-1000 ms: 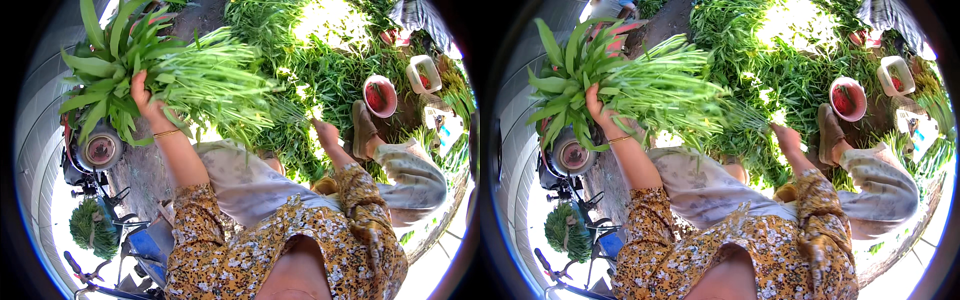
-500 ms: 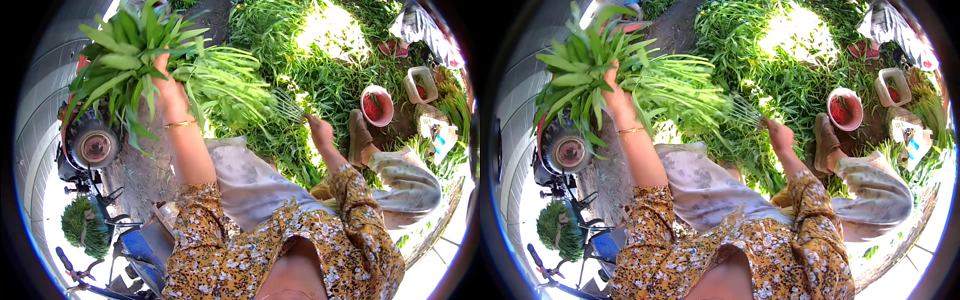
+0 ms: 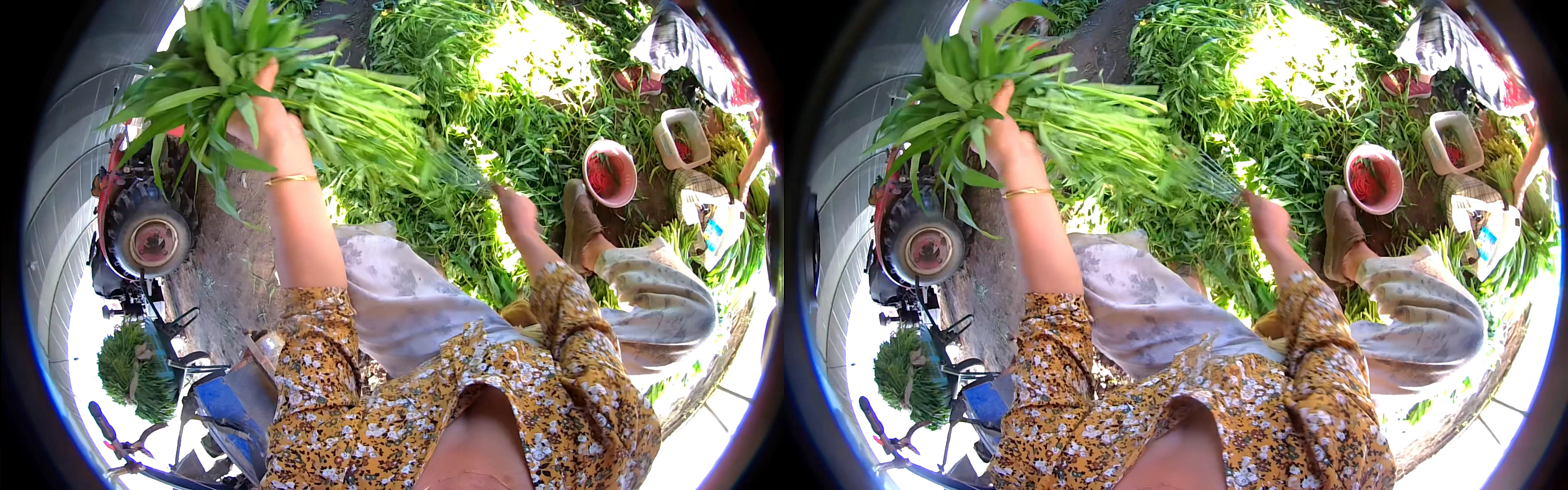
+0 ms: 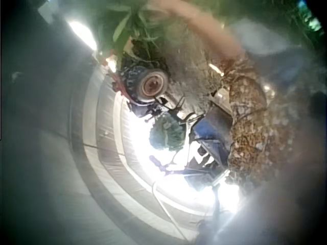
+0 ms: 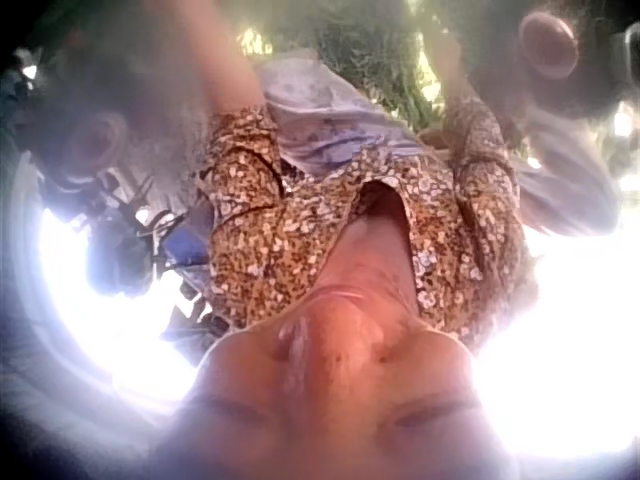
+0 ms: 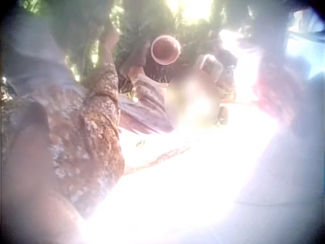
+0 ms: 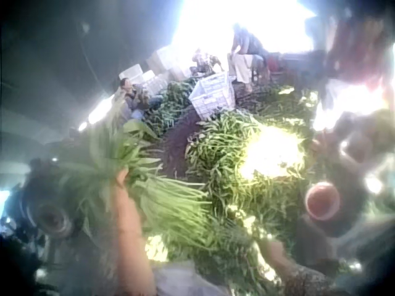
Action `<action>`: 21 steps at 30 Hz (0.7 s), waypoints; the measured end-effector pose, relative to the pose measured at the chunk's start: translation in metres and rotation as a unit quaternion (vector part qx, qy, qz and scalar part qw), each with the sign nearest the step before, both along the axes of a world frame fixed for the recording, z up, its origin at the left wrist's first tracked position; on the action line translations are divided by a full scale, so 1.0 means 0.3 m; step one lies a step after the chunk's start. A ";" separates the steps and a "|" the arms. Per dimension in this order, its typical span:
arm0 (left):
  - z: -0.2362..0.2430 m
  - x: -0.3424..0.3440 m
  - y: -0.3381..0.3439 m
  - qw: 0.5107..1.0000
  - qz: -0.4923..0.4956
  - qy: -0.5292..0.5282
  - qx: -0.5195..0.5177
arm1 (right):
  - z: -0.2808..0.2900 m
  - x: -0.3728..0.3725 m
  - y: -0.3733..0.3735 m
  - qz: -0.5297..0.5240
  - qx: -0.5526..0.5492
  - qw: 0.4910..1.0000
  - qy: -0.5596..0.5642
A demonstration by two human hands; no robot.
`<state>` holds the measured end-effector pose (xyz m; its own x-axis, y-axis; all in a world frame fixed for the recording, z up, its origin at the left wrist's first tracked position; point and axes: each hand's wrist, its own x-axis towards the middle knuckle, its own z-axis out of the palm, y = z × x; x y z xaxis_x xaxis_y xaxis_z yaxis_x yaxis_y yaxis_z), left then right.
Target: The person gathers leafy green vegetables from a large pile on the ground, aligns the stems, and ties them into bundles using rubber bands. The person then places the finished bundles aside.
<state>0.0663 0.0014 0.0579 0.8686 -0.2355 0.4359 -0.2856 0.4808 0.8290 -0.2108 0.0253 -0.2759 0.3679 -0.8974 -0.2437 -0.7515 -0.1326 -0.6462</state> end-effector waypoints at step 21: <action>-0.006 0.021 -0.059 0.970 -0.149 0.183 -0.066 | -0.227 -0.220 0.207 0.030 -0.014 0.999 0.034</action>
